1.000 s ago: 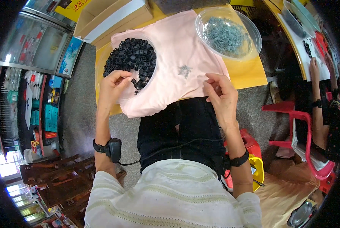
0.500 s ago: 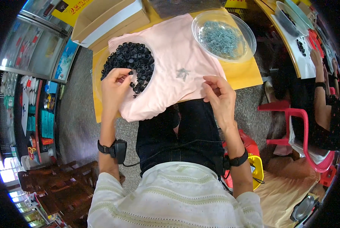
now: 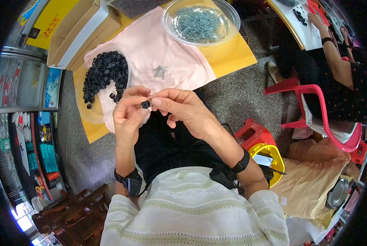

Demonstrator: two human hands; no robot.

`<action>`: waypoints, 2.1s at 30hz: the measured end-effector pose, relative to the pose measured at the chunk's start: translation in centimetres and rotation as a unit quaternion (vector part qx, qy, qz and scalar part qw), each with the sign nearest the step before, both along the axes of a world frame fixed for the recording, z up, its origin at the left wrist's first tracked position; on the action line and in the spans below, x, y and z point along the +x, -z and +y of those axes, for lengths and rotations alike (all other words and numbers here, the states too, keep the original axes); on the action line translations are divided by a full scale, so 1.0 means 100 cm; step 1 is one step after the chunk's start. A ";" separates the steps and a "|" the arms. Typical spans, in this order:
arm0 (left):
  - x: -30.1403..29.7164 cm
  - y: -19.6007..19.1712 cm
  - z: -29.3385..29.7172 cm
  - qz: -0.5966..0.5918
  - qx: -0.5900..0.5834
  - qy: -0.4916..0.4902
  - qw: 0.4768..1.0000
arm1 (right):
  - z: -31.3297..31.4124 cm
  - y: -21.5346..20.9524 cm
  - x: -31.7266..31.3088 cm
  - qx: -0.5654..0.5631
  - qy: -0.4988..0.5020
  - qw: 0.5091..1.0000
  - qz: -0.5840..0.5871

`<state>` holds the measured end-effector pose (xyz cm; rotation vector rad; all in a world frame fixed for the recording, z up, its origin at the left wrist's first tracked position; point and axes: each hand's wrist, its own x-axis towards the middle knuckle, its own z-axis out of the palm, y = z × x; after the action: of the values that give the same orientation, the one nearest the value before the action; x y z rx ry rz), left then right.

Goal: Assemble small black plastic components by inserting metal pins into them.

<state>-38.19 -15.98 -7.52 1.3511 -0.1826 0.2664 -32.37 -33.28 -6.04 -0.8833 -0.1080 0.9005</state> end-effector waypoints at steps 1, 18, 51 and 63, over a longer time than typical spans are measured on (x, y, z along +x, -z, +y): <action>0.002 0.002 -0.003 0.001 -0.001 0.003 1.000 | -0.003 0.002 0.000 -0.001 0.003 1.000 0.001; 0.039 -0.006 -0.016 0.055 0.222 -0.052 0.972 | -0.027 0.002 0.028 -0.213 0.089 0.948 -0.219; 0.056 -0.008 -0.025 0.142 0.017 -0.085 0.986 | -0.031 0.015 0.039 -0.092 0.115 0.981 -0.128; 0.030 -0.024 -0.041 0.058 0.143 -0.129 0.980 | -0.032 0.019 0.023 0.042 0.095 0.993 0.050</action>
<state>-35.23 -20.10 -5.11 1.6732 0.0566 0.3879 -30.03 -36.46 -7.94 -0.7549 0.0237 0.7552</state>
